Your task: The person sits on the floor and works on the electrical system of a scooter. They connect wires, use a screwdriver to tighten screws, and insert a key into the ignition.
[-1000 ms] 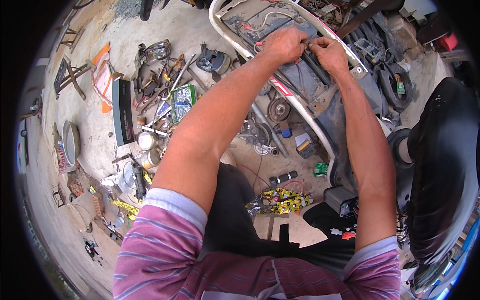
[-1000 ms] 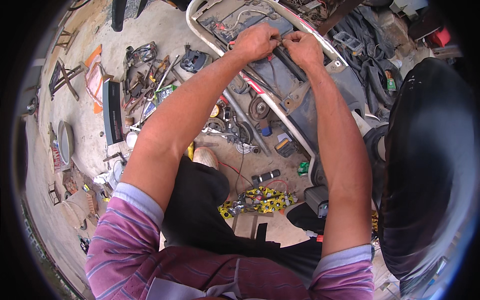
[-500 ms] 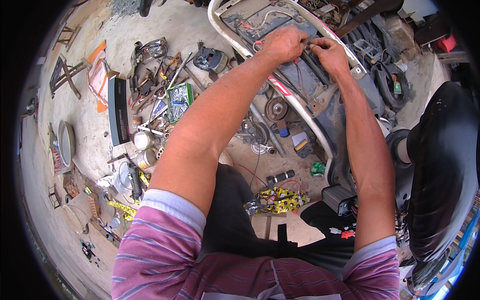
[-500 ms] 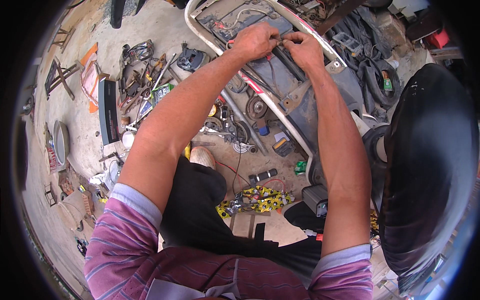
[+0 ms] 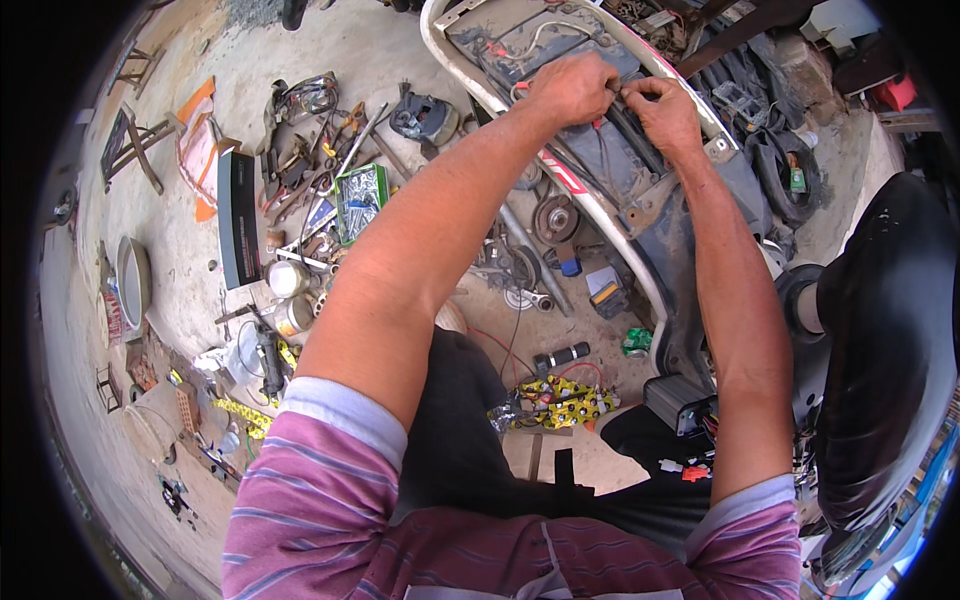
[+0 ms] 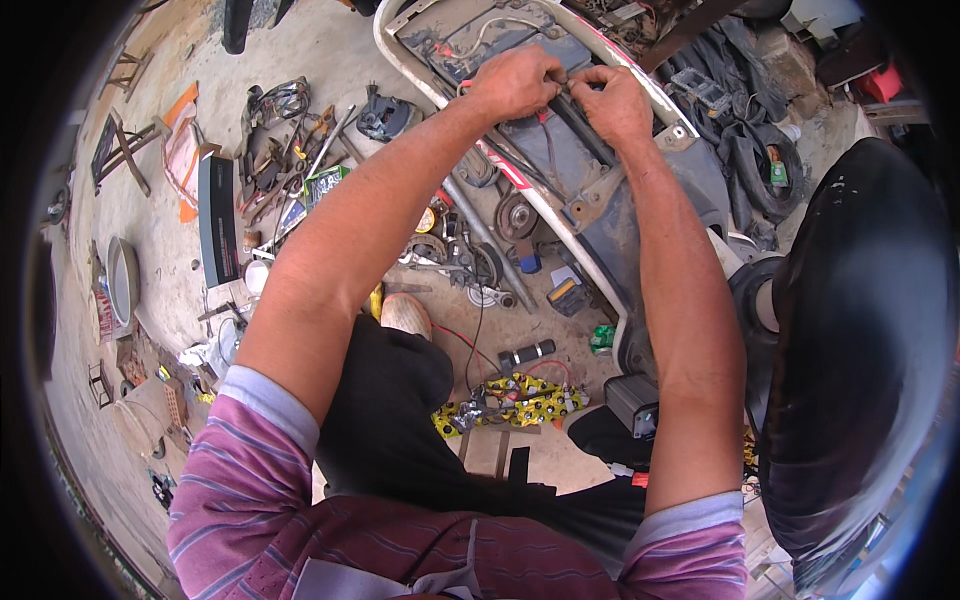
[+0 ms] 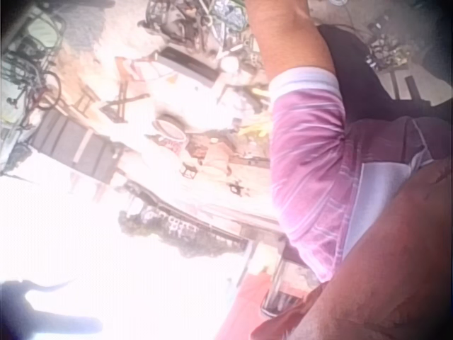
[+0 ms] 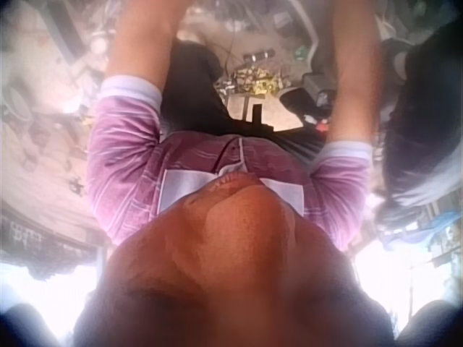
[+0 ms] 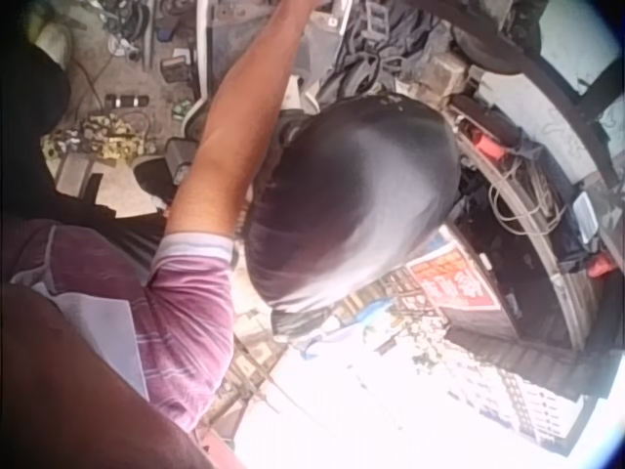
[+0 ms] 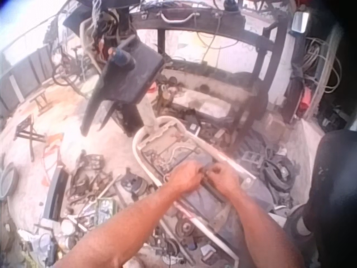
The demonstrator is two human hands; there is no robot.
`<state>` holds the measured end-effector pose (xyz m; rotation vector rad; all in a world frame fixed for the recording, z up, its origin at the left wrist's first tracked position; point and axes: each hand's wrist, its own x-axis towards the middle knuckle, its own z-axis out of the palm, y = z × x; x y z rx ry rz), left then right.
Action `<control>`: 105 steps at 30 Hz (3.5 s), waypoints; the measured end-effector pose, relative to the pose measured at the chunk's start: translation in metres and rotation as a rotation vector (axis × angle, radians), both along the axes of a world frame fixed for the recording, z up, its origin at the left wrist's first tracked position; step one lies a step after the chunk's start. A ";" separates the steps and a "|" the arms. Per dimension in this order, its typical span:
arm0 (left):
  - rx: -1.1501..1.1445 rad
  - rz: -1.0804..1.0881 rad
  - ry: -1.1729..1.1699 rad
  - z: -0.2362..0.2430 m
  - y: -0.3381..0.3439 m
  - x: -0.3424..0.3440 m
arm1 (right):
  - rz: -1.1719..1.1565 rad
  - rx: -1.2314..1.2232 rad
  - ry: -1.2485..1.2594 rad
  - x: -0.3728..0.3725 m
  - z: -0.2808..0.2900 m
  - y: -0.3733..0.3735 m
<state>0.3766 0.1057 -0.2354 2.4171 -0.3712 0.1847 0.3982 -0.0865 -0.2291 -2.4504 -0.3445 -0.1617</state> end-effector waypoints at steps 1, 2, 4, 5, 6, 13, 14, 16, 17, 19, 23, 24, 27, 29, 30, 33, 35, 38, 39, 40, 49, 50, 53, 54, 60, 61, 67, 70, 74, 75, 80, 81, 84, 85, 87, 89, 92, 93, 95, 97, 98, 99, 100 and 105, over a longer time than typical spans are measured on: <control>0.010 0.003 -0.003 0.000 -0.001 0.001 | 0.003 0.004 0.014 0.000 0.001 0.000; 0.020 0.005 -0.004 0.001 -0.001 0.001 | 0.007 0.014 0.025 -0.001 0.002 0.000; 0.036 0.020 -0.004 0.002 -0.002 0.002 | 0.028 0.030 0.043 -0.001 0.003 -0.001; 0.041 0.024 -0.004 0.002 -0.003 0.002 | 0.043 0.045 0.050 0.000 0.003 -0.002; 0.045 0.019 -0.006 0.002 -0.003 0.002 | 0.034 0.035 0.061 0.000 0.003 -0.002; 0.082 -0.013 -0.117 -0.004 -0.002 0.003 | 0.029 0.019 0.066 0.005 -0.003 -0.003; 0.082 0.000 -0.106 -0.004 -0.003 0.004 | 0.057 0.005 0.029 0.005 -0.002 -0.003; 0.063 0.015 -0.067 -0.004 -0.004 0.005 | 0.069 -0.034 -0.013 0.004 -0.001 -0.004; 0.046 0.017 -0.038 -0.004 -0.005 0.006 | 0.086 -0.023 -0.013 0.005 0.000 -0.005; 0.033 0.031 -0.040 -0.002 -0.005 0.007 | 0.095 -0.016 0.011 0.007 0.005 -0.005; -0.029 0.031 0.038 0.003 -0.002 0.005 | 0.065 -0.162 0.096 0.011 0.015 -0.002; -0.065 0.017 0.109 0.005 -0.001 0.005 | 0.079 -0.142 0.071 0.010 0.016 0.001; -0.138 -0.012 0.171 0.011 0.001 0.003 | 0.042 -0.124 0.135 0.003 0.025 0.003; -0.073 -0.027 0.184 0.015 0.001 0.003 | 0.028 -0.102 0.049 -0.003 0.029 0.006; -0.040 -0.035 0.191 0.016 0.000 0.003 | 0.017 -0.134 0.047 -0.005 0.030 0.008; -0.070 -0.059 0.200 0.015 0.002 0.002 | -0.009 -0.110 0.110 -0.009 0.033 0.012; -0.068 -0.062 0.162 0.013 0.001 0.003 | 0.057 -0.153 0.054 -0.010 0.032 0.013; -0.049 -0.040 0.030 0.006 0.001 0.003 | 0.082 -0.153 0.023 -0.009 0.026 0.011; -0.062 -0.058 0.029 0.004 0.002 0.003 | 0.078 -0.142 0.020 -0.008 0.023 0.010; -0.074 -0.075 0.027 0.002 0.002 0.004 | 0.082 -0.144 0.020 -0.006 0.021 0.008; -0.100 0.010 -0.053 0.001 0.001 0.002 | 0.079 -0.293 -0.070 0.003 0.010 0.000; -0.117 0.005 -0.018 0.002 0.002 0.002 | 0.070 -0.307 -0.092 0.001 0.010 0.001; -0.182 -0.033 0.072 0.000 0.003 0.001 | 0.027 -0.358 -0.107 -0.007 0.010 0.004; -0.208 -0.056 0.086 0.000 0.003 0.002 | 0.042 -0.352 -0.142 -0.009 0.010 0.007; 0.049 0.043 -0.043 -0.005 -0.004 0.004 | 0.053 -0.260 -0.075 -0.015 0.021 0.015; 0.059 0.021 -0.014 -0.005 -0.003 0.005 | 0.041 -0.283 -0.056 -0.014 0.023 0.016; 0.055 -0.006 0.077 0.000 -0.002 0.006 | 0.047 -0.350 0.026 -0.007 0.034 0.020; 0.049 0.001 0.061 -0.001 -0.002 0.006 | 0.022 -0.402 0.058 -0.003 0.037 0.023; 0.004 0.009 0.038 -0.003 -0.002 0.005 | -0.016 -0.474 0.050 -0.004 0.038 0.026; 0.005 0.007 0.034 -0.002 -0.002 0.004 | -0.025 -0.491 0.046 -0.005 0.039 0.027; 0.000 0.010 0.049 0.001 0.000 0.003 | -0.012 -0.547 -0.012 -0.012 0.041 0.031; 0.000 0.007 0.048 0.000 0.000 0.004 | 0.001 -0.528 -0.017 -0.013 0.041 0.031; 0.016 0.010 0.014 -0.002 0.001 0.006 | 0.019 -0.519 -0.045 -0.012 0.038 0.027; 0.027 0.006 0.004 -0.003 -0.001 0.005 | 0.017 -0.525 -0.051 -0.009 0.036 0.025; 0.061 0.051 0.016 -0.003 -0.004 0.005 | 0.005 -0.546 -0.040 -0.003 0.032 0.020; 0.049 0.040 -0.038 0.000 -0.003 0.004 | 0.008 -0.528 -0.053 0.000 0.028 0.016; -0.210 -0.046 0.118 0.005 0.007 -0.004 | 0.032 -0.482 -0.089 -0.004 0.026 0.014; -0.215 -0.055 0.095 0.007 0.008 -0.006 | 0.048 -0.465 -0.096 -0.008 0.027 0.016; -0.200 -0.052 0.093 0.009 0.008 -0.006 | 0.085 -0.334 -0.187 -0.017 0.030 0.018; -0.163 -0.034 0.135 0.008 0.007 -0.003 | 0.049 -0.362 -0.125 -0.022 0.035 0.022; -0.150 -0.034 0.097 0.007 0.007 -0.002 | 0.032 -0.375 -0.098 -0.023 0.038 0.024; -0.138 -0.032 0.060 0.005 0.006 -0.001 | 0.051 -0.371 -0.119 -0.025 0.040 0.025; -0.125 -0.031 0.023 0.003 0.005 0.001 | 0.070 -0.368 -0.140 -0.024 0.041 0.026; -0.128 -0.037 0.059 0.000 0.006 0.004 | 0.022 -0.466 -0.119 -0.016 0.039 0.024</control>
